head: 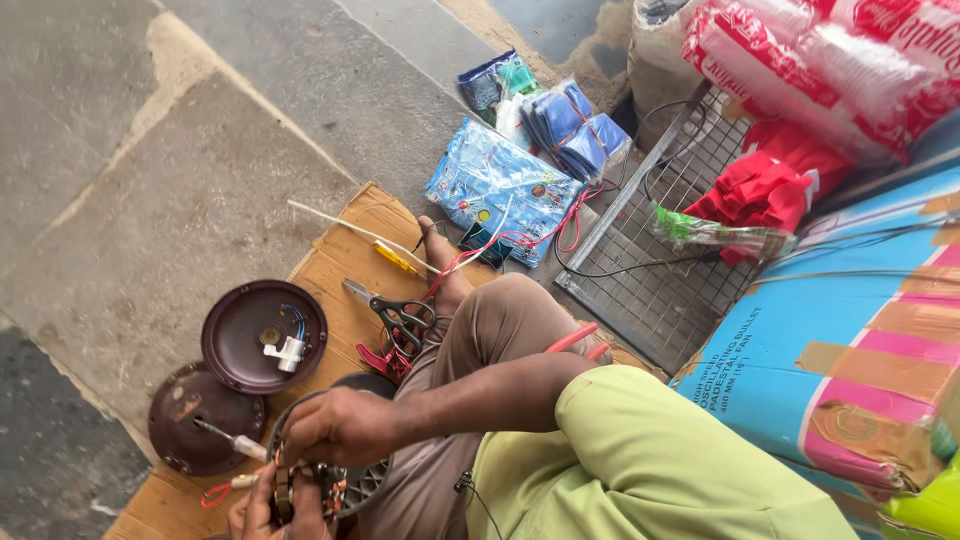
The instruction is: The person sits on the floor and works on an electrical fan motor assembly. They strip red wires using pliers, twist wire ends together, and connect them to a small electrical component. The person uses a soldering iron to solder connections on the component and then inspects the wiring.
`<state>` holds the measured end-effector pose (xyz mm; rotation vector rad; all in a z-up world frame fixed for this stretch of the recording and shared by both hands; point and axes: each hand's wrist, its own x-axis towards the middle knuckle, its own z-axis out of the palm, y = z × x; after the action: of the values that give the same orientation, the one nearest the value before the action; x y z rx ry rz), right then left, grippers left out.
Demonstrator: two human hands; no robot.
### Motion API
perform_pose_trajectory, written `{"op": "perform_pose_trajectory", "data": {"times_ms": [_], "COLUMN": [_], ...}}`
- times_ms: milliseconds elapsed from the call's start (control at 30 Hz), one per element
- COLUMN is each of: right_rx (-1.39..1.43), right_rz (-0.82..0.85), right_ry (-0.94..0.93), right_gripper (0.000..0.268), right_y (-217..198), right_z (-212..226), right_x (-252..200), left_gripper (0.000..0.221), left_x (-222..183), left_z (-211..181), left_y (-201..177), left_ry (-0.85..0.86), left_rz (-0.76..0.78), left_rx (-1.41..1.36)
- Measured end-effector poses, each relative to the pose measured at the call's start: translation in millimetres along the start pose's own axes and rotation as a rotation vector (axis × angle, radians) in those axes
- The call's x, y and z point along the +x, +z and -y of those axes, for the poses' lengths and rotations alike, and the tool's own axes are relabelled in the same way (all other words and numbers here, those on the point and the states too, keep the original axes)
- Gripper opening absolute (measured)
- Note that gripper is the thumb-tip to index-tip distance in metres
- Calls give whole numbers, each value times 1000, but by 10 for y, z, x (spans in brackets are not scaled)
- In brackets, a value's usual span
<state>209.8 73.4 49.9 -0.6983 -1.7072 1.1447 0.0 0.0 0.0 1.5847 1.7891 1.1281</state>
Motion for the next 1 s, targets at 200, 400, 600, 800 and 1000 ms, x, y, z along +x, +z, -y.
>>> {"op": "perform_pose_trajectory", "data": {"times_ms": [200, 400, 600, 800, 1000], "right_rx": [317, 845, 875, 799, 983], "right_rz": [-37, -28, -176, -142, -244], "right_ry": [68, 542, 667, 698, 720], "right_gripper": [17, 23, 29, 27, 28], "right_y": [-205, -617, -683, -726, -757], "right_z": [40, -24, -172, -260, -322], "right_x": [155, 13, -191, -265, -262], "left_gripper": [40, 34, 37, 37, 36], "left_x": [58, 189, 114, 29, 42], "left_z": [405, 486, 125, -647, -983], "left_y": [-197, -223, -128, -48, -16], "left_ry": [-106, -84, 46, 26, -32], "left_rz": [98, 115, 43, -39, -36], "left_rx": [50, 200, 94, 73, -2]}}
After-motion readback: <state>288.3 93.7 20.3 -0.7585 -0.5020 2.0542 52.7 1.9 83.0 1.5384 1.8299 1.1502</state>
